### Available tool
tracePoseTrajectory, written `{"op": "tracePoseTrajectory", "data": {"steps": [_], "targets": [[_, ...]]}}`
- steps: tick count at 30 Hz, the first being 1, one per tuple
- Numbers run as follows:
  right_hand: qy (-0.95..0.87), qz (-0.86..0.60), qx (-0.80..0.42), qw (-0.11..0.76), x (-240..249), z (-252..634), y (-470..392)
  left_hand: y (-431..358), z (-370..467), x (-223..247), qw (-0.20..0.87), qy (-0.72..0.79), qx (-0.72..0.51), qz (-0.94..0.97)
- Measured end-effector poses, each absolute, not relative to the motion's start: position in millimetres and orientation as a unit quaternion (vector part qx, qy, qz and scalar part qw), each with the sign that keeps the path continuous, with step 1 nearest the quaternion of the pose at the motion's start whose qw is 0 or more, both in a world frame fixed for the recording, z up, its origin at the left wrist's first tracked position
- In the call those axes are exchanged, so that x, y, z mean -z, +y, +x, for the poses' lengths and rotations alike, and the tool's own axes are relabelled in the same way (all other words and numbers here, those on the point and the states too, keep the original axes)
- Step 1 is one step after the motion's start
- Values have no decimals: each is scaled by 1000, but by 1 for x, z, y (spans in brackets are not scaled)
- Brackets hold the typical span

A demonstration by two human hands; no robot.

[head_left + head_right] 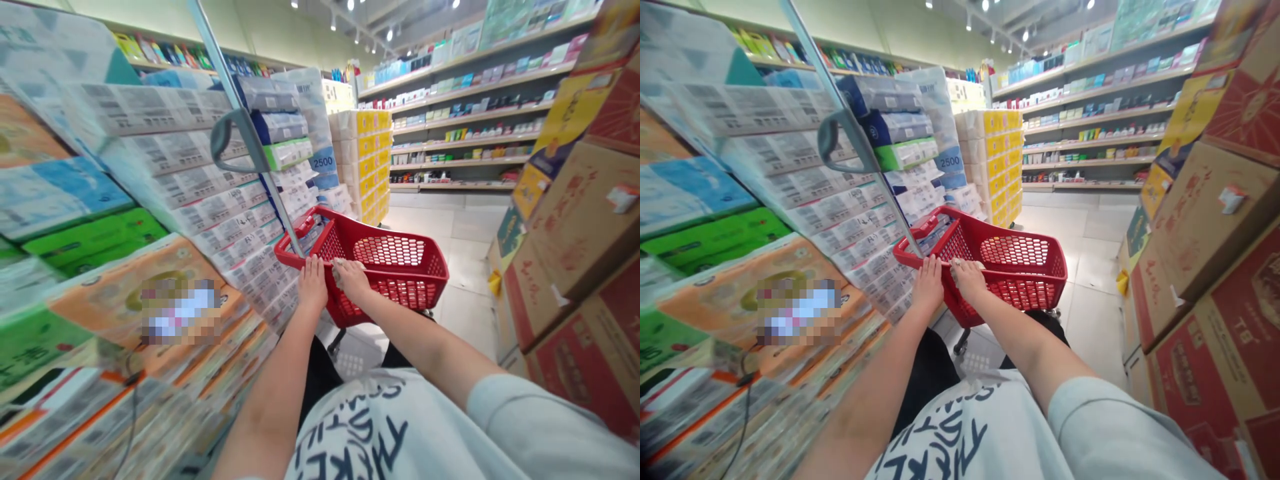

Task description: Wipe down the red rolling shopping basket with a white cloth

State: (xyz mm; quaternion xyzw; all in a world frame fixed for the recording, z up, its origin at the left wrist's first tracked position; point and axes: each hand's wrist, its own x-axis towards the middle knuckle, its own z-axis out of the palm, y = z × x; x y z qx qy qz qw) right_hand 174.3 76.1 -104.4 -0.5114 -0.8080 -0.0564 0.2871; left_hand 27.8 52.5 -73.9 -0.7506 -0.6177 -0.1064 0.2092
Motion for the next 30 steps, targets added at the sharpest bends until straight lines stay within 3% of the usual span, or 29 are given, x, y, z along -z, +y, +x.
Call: {"op": "tracePoseTrajectory", "data": {"steps": [8, 16, 24, 30], "targets": [[-798, -541, 65, 258, 133, 255, 66, 59, 36, 72, 178, -643, 113, -736], [-801, -528, 61, 274, 109, 194, 74, 54, 36, 72, 192, -629, 117, -745], [-774, -580, 56, 247, 127, 262, 67, 57, 46, 71, 168, -655, 121, -727], [-767, -586, 37, 258, 106, 200, 80, 51, 40, 73, 180, -634, 110, -744]]}}
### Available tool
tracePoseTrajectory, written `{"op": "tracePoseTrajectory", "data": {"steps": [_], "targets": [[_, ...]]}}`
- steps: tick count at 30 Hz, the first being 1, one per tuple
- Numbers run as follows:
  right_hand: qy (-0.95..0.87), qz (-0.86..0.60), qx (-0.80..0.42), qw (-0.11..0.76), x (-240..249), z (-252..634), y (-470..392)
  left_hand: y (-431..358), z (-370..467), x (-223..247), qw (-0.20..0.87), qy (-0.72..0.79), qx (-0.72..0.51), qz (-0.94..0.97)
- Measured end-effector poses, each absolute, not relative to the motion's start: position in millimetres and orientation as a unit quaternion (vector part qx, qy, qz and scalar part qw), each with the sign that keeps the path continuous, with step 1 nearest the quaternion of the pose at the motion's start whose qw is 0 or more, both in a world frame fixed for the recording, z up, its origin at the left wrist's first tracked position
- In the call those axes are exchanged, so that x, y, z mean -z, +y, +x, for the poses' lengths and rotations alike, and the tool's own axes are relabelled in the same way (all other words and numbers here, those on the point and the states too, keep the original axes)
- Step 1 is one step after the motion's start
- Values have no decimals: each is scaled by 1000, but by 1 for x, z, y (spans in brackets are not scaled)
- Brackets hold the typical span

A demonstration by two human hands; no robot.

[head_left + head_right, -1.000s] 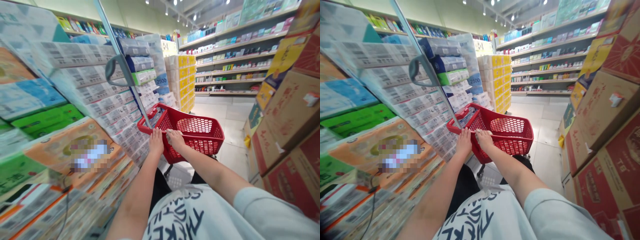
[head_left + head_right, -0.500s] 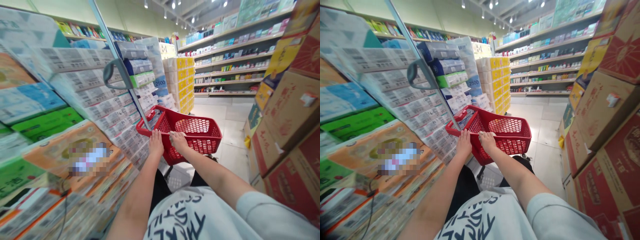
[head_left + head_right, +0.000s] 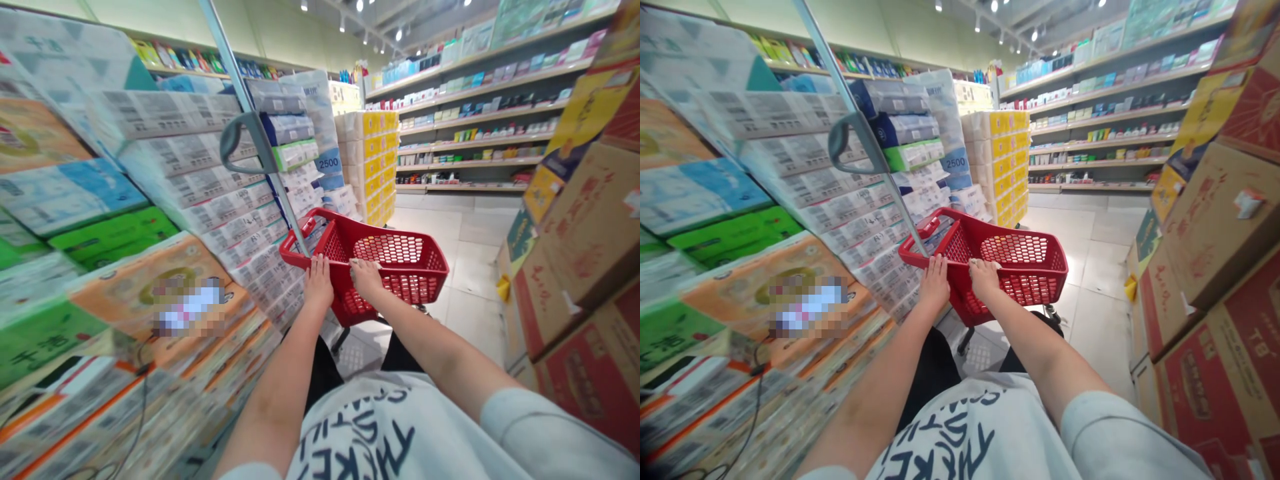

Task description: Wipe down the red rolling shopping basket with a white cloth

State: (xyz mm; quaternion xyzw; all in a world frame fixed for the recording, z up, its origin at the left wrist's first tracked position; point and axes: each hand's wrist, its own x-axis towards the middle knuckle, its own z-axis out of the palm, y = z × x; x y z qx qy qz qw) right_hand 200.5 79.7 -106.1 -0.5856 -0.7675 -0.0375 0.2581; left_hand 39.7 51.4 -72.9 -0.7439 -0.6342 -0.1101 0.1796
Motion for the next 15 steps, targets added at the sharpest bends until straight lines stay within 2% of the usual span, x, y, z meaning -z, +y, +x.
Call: {"op": "tracePoseTrajectory", "data": {"steps": [3, 6, 10, 15], "targets": [[-805, -526, 29, 273, 105, 196, 82, 51, 38, 75, 184, -638, 118, -738], [-827, -492, 22, 272, 117, 230, 79, 53, 43, 78, 180, -655, 122, -723], [-767, -584, 31, 264, 123, 260, 76, 55, 50, 80, 167, -662, 123, -720], [-745, -615, 9, 259, 104, 209, 80, 50, 43, 79, 175, -635, 111, -744]]}}
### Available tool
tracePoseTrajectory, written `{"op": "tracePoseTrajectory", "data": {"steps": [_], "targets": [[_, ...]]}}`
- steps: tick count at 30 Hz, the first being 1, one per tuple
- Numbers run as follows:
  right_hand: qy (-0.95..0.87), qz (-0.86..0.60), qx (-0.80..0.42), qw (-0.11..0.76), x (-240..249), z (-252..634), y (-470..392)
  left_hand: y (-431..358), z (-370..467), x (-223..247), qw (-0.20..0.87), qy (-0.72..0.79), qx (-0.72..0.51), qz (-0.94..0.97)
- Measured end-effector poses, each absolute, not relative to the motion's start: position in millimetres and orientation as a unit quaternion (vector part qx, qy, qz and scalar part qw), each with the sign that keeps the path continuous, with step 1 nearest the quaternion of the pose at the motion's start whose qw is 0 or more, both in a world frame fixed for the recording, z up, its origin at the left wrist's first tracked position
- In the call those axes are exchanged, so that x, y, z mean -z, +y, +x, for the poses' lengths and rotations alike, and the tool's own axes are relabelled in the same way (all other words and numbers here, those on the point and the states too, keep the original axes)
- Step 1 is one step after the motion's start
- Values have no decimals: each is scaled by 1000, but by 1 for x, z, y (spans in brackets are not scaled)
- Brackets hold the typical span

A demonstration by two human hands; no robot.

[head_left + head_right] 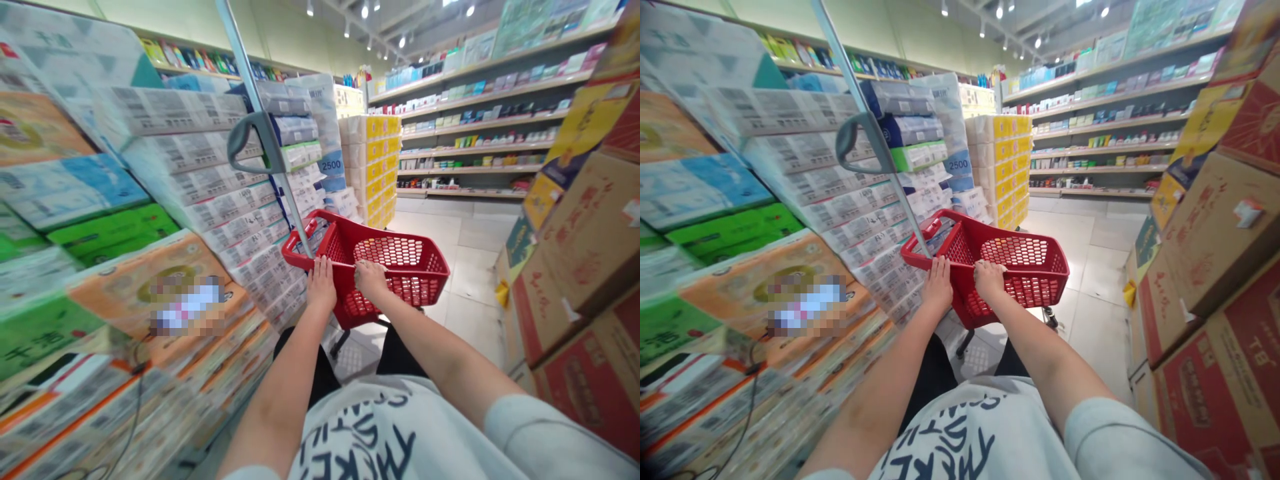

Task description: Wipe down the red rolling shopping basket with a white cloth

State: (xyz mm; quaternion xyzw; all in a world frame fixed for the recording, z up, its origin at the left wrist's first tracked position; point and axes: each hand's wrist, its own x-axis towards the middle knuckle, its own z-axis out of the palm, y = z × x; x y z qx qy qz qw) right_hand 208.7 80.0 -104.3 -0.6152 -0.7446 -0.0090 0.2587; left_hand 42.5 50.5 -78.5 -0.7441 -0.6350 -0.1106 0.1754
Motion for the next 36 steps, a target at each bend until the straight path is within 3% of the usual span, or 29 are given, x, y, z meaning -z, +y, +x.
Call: {"op": "tracePoseTrajectory", "data": {"steps": [6, 11, 17, 36], "targets": [[-799, -534, 19, 274, 111, 219, 79, 50, 38, 81, 184, -644, 117, -733], [-745, -611, 60, 262, 125, 278, 69, 56, 41, 79, 170, -649, 111, -733], [-664, -695, 58, 268, 125, 267, 70, 55, 36, 77, 176, -639, 109, -740], [-657, -677, 82, 322, 140, 287, 40, 74, 47, 77, 213, -601, 95, -765]]}}
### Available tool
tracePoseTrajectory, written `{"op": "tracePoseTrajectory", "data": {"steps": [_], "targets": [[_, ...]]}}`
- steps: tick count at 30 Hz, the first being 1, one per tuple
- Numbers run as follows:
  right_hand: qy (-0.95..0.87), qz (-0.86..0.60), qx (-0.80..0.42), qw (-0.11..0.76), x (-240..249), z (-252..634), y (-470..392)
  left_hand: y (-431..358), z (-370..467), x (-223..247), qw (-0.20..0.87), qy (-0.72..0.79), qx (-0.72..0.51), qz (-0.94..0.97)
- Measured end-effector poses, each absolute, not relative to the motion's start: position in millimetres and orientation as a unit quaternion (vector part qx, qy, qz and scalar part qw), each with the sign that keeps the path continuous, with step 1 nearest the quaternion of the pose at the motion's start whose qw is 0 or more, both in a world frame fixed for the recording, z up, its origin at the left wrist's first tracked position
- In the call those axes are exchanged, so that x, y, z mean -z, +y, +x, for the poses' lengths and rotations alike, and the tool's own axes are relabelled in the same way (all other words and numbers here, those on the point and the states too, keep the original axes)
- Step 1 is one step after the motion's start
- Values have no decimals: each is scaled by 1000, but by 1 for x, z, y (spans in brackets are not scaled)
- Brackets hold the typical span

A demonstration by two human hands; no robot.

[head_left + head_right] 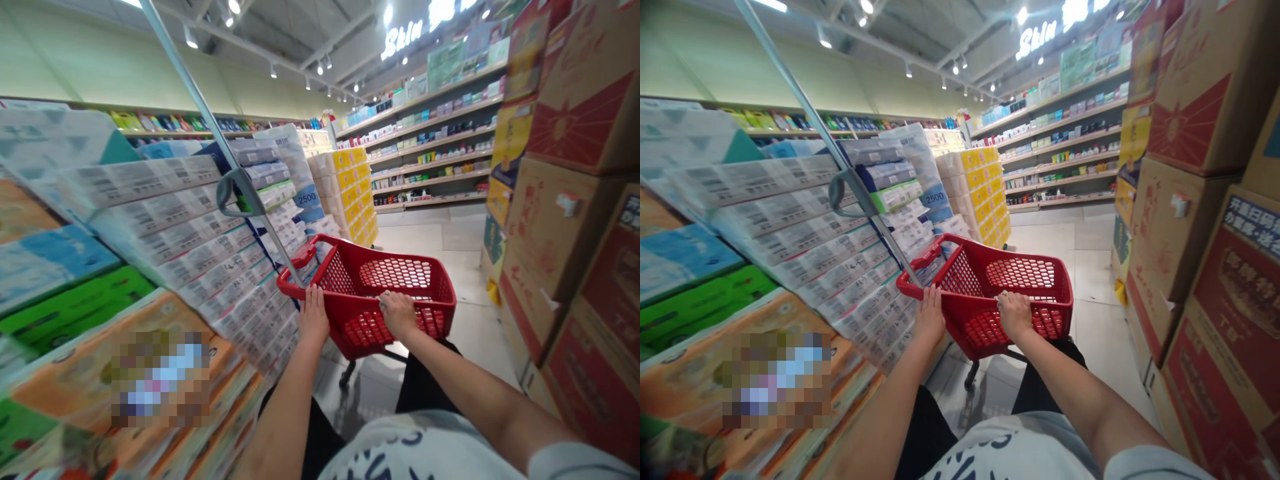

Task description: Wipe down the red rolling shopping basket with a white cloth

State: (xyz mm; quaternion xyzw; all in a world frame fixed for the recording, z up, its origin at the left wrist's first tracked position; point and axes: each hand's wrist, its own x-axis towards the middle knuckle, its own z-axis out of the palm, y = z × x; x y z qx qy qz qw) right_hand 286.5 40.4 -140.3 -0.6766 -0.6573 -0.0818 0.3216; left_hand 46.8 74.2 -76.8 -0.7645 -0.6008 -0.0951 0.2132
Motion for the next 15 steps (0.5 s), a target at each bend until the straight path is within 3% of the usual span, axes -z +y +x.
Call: {"op": "tracePoseTrajectory", "data": {"steps": [6, 15], "targets": [[-671, -692, 37, 262, 128, 278, 53, 93, 63, 67, 165, -634, 30, -755], [-761, -605, -16, 233, 116, 250, 71, 82, 109, 93, 146, -518, 15, -843]]}}
